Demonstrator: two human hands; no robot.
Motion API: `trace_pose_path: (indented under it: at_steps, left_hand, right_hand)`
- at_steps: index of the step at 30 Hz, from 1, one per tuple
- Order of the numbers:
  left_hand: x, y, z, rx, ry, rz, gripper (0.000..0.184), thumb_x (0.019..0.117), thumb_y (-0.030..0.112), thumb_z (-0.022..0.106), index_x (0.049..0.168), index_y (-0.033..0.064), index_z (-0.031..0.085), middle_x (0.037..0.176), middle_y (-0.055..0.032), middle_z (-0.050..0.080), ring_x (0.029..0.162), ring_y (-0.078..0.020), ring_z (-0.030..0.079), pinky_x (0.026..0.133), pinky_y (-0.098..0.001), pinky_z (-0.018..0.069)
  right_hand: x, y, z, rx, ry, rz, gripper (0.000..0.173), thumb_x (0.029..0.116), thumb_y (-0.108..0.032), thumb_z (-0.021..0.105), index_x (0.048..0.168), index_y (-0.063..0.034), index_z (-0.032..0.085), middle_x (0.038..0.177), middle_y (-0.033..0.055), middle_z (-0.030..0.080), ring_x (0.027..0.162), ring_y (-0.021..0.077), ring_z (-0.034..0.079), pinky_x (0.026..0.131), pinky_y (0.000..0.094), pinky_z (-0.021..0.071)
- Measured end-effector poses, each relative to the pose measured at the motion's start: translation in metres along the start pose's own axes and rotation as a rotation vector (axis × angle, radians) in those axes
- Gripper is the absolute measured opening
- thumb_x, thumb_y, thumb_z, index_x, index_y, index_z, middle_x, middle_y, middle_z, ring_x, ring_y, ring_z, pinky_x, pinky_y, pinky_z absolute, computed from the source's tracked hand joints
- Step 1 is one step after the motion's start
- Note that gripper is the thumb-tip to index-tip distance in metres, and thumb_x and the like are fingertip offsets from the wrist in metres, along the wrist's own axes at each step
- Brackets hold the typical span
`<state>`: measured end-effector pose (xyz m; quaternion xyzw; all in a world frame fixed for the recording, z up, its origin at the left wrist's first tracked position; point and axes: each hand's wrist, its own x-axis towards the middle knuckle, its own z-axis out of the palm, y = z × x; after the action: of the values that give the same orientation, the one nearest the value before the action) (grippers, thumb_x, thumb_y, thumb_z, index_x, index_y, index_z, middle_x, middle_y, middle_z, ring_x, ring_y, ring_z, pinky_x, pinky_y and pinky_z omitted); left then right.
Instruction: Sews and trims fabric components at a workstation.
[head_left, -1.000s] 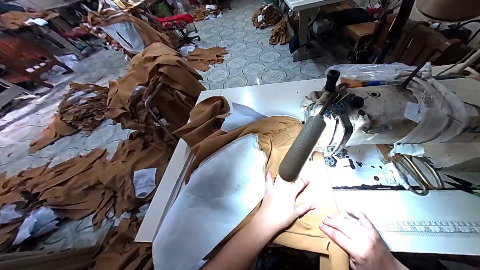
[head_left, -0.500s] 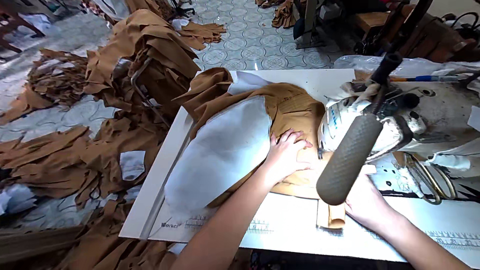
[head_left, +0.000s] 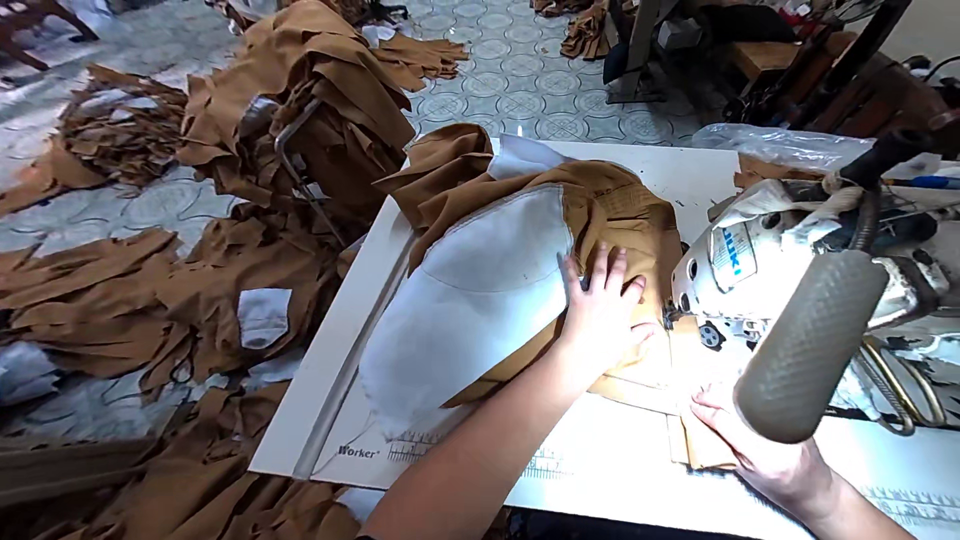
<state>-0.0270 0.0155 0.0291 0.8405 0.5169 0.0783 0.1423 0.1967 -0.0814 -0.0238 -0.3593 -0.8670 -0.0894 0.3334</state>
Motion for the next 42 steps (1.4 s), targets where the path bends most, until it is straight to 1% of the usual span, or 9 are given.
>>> trace_pose_path:
  at_steps: [3, 5, 11, 17, 23, 26, 29, 35, 42]
  left_hand:
    - [-0.011, 0.006, 0.019, -0.052, 0.213, 0.309, 0.034, 0.0996, 0.037, 0.059, 0.106, 0.007, 0.074, 0.116, -0.0157, 0.071, 0.118, -0.0351, 0.065, 0.107, -0.0606, 0.0417]
    - [-0.01, 0.002, 0.031, -0.216, 0.133, 0.475, 0.03, 0.0969, 0.033, 0.063, 0.101, 0.0046, 0.073, 0.105, -0.0159, 0.07, 0.107, -0.0351, 0.067, 0.095, -0.0569, 0.0495]
    - [-0.029, 0.011, 0.024, -0.231, -0.054, 0.436, 0.033, 0.1012, 0.03, 0.053, 0.113, 0.0055, 0.072, 0.119, -0.016, 0.067, 0.121, -0.0336, 0.061, 0.104, -0.0523, 0.0456]
    - [-0.064, 0.02, 0.05, -0.368, 0.268, 0.482, 0.02, 0.0967, 0.019, 0.063, 0.098, 0.0059, 0.078, 0.112, -0.0087, 0.076, 0.111, -0.0241, 0.07, 0.098, -0.0432, 0.0523]
    - [-0.049, 0.027, 0.037, -0.511, 0.103, 0.379, 0.02, 0.0972, 0.014, 0.061, 0.099, 0.0033, 0.078, 0.096, -0.0116, 0.075, 0.097, -0.0244, 0.071, 0.091, -0.0432, 0.053]
    - [-0.044, 0.024, 0.035, -0.555, 0.032, 0.377, 0.019, 0.0953, 0.018, 0.065, 0.096, 0.003, 0.076, 0.091, -0.0101, 0.072, 0.091, -0.0195, 0.067, 0.085, -0.0362, 0.0518]
    - [-0.046, 0.022, 0.037, -0.517, 0.033, 0.441, 0.018, 0.0935, 0.019, 0.067, 0.096, 0.0041, 0.077, 0.096, -0.0108, 0.073, 0.099, -0.0216, 0.067, 0.09, -0.037, 0.0504]
    - [-0.053, 0.016, 0.053, -0.357, 0.237, 0.675, 0.013, 0.0919, 0.01, 0.066, 0.094, 0.0051, 0.078, 0.115, -0.0107, 0.076, 0.119, -0.0274, 0.067, 0.104, -0.042, 0.0502]
    - [-0.029, 0.025, 0.025, -0.5, -0.08, 0.376, 0.034, 0.1053, 0.019, 0.049, 0.095, -0.0043, 0.071, 0.086, -0.0157, 0.069, 0.087, -0.0242, 0.066, 0.087, -0.0416, 0.0483]
  right_hand:
    - [-0.005, -0.005, -0.005, -0.027, -0.008, 0.013, 0.026, 0.1026, -0.017, 0.05, 0.098, -0.0187, 0.075, 0.095, 0.0005, 0.076, 0.098, 0.0151, 0.067, 0.104, 0.0347, 0.0411]
    - [-0.006, -0.005, -0.006, -0.035, -0.024, 0.014, 0.025, 0.1008, -0.015, 0.051, 0.1, -0.0188, 0.076, 0.098, 0.0, 0.077, 0.101, 0.0151, 0.068, 0.107, 0.0375, 0.0383]
    - [-0.004, 0.001, -0.003, 0.124, -0.042, 0.147, 0.023, 0.0976, -0.029, 0.056, 0.09, -0.0222, 0.076, 0.092, -0.0027, 0.076, 0.096, 0.0113, 0.069, 0.113, 0.0395, 0.0352]
    - [0.004, 0.002, -0.012, 0.436, -0.151, 0.425, 0.031, 0.0988, -0.029, 0.057, 0.093, -0.0058, 0.077, 0.089, 0.0086, 0.074, 0.095, 0.0206, 0.07, 0.107, 0.0467, 0.0399]
    - [-0.001, 0.026, -0.051, 0.599, -0.136, 0.665, 0.028, 0.0985, -0.011, 0.053, 0.092, 0.0049, 0.075, 0.098, 0.0111, 0.073, 0.094, 0.0066, 0.067, 0.086, 0.0215, 0.0528]
    - [-0.027, 0.053, -0.078, 0.162, 0.059, 0.68, 0.026, 0.097, -0.015, 0.059, 0.103, 0.0051, 0.075, 0.106, 0.0232, 0.072, 0.1, 0.0341, 0.07, 0.088, 0.0481, 0.0557]
    - [-0.046, 0.074, -0.102, -0.103, -0.05, 0.819, 0.033, 0.0961, -0.013, 0.067, 0.121, 0.008, 0.068, 0.119, 0.0357, 0.064, 0.112, 0.0566, 0.061, 0.093, 0.0698, 0.0474]
    - [-0.029, 0.076, -0.11, -0.109, -0.409, 1.082, 0.057, 0.0929, 0.006, 0.064, 0.148, 0.0009, 0.05, 0.136, 0.0376, 0.054, 0.128, 0.0563, 0.051, 0.104, 0.0671, 0.0415]
    - [-0.036, 0.063, -0.122, 0.041, -0.363, 1.072, 0.072, 0.0844, 0.014, 0.068, 0.151, 0.001, 0.045, 0.118, 0.0362, 0.063, 0.104, 0.0549, 0.062, 0.091, 0.0704, 0.0462]
